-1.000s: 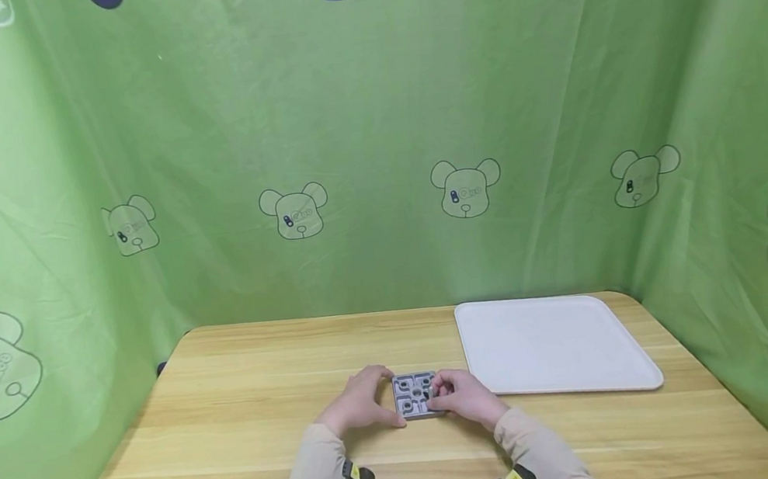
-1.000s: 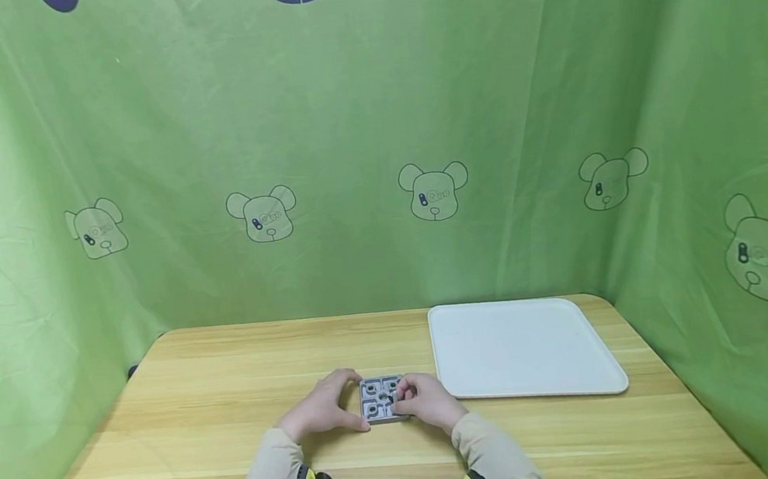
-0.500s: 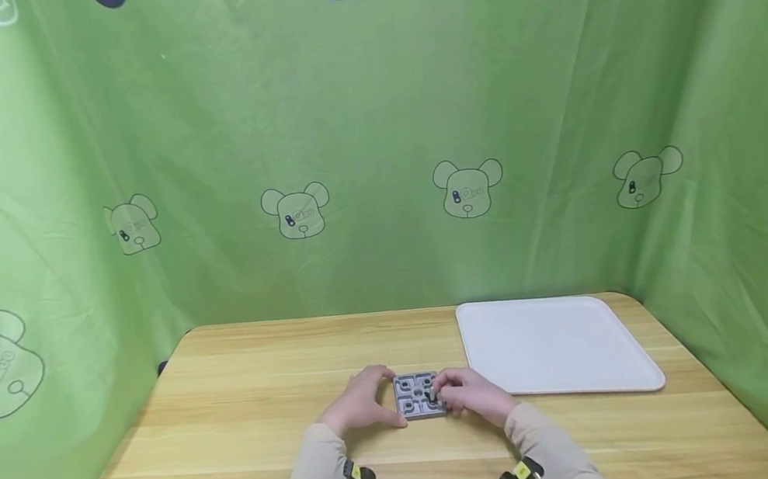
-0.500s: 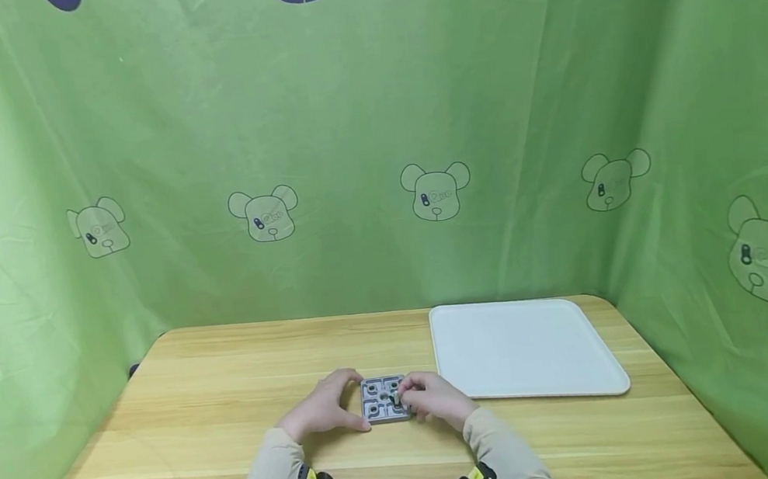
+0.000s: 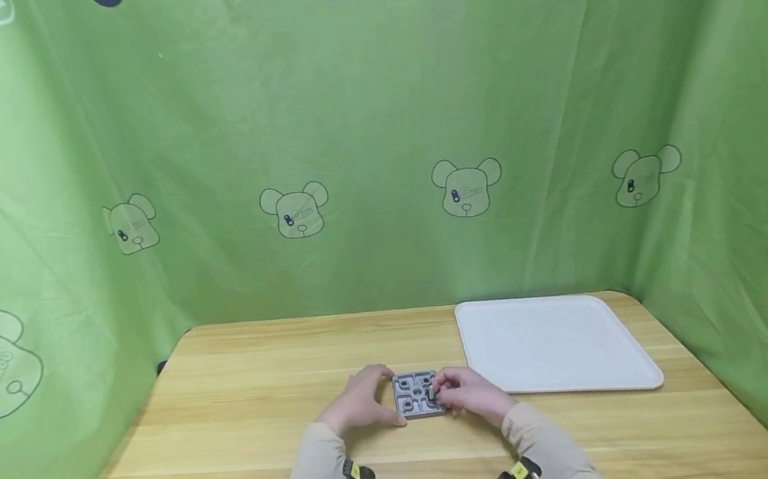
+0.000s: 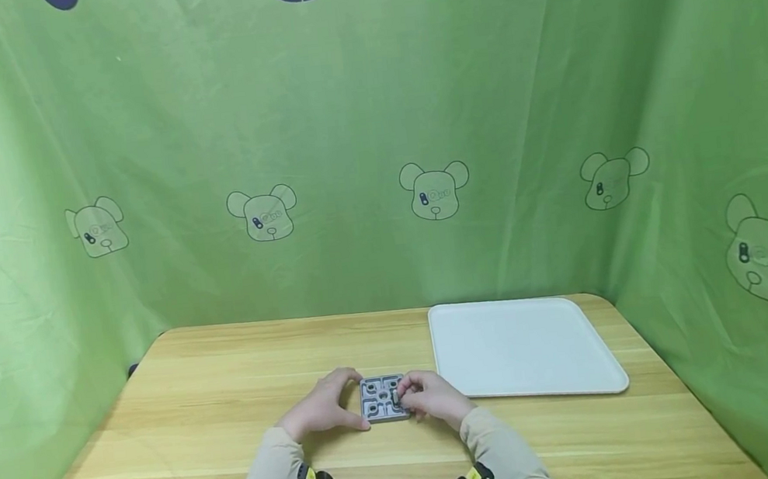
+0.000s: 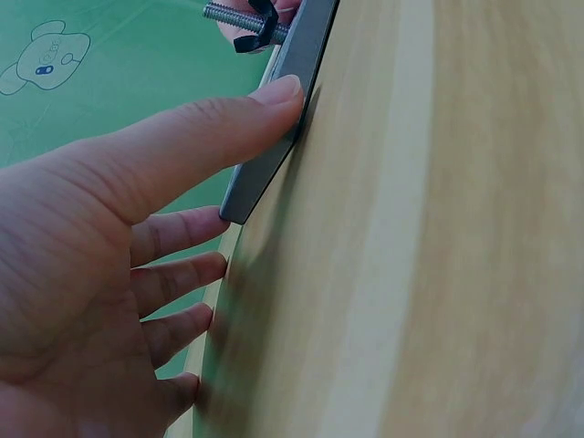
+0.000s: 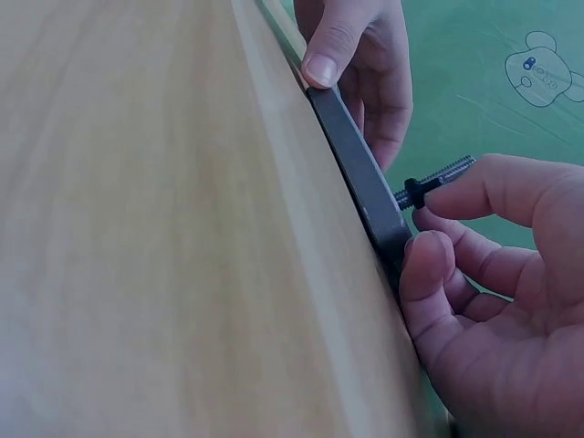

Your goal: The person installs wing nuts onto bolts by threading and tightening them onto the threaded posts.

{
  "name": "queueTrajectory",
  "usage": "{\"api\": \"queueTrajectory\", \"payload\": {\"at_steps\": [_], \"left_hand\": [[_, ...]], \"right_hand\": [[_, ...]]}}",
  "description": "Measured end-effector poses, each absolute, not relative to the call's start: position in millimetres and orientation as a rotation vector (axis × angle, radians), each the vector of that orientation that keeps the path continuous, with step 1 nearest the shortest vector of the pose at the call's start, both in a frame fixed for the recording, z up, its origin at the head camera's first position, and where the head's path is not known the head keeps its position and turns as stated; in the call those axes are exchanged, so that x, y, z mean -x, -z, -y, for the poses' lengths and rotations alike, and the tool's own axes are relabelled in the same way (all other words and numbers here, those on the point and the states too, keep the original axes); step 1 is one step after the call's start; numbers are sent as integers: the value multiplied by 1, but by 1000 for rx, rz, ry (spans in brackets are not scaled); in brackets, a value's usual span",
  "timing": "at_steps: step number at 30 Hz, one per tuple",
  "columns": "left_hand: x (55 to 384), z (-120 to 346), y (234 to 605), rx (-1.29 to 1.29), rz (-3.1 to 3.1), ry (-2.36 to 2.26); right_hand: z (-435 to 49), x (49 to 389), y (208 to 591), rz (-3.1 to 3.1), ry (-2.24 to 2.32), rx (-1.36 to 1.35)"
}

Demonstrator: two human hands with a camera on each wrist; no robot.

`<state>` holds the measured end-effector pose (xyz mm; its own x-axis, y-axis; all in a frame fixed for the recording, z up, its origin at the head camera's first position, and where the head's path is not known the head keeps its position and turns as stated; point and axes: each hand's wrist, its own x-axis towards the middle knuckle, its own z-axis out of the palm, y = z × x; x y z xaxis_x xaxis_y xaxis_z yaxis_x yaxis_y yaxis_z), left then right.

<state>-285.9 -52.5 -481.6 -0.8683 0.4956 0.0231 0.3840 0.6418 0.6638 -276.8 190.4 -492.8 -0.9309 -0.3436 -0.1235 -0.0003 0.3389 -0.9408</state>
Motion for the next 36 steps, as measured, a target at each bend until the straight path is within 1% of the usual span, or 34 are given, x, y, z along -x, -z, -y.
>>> {"api": "queueTrajectory", "payload": {"at_steps": [16, 27, 36], "left_hand": [[288, 53, 483, -715, -2693, -1037], [289, 53, 485, -711, -2697, -1020], [289, 53, 484, -712, -2698, -1022]], "right_hand": [[-188, 274, 493, -2380, 1564, 328], [-181, 273, 494, -2473, 1543, 225], [-177, 272, 494, -2536, 1519, 195]]}}
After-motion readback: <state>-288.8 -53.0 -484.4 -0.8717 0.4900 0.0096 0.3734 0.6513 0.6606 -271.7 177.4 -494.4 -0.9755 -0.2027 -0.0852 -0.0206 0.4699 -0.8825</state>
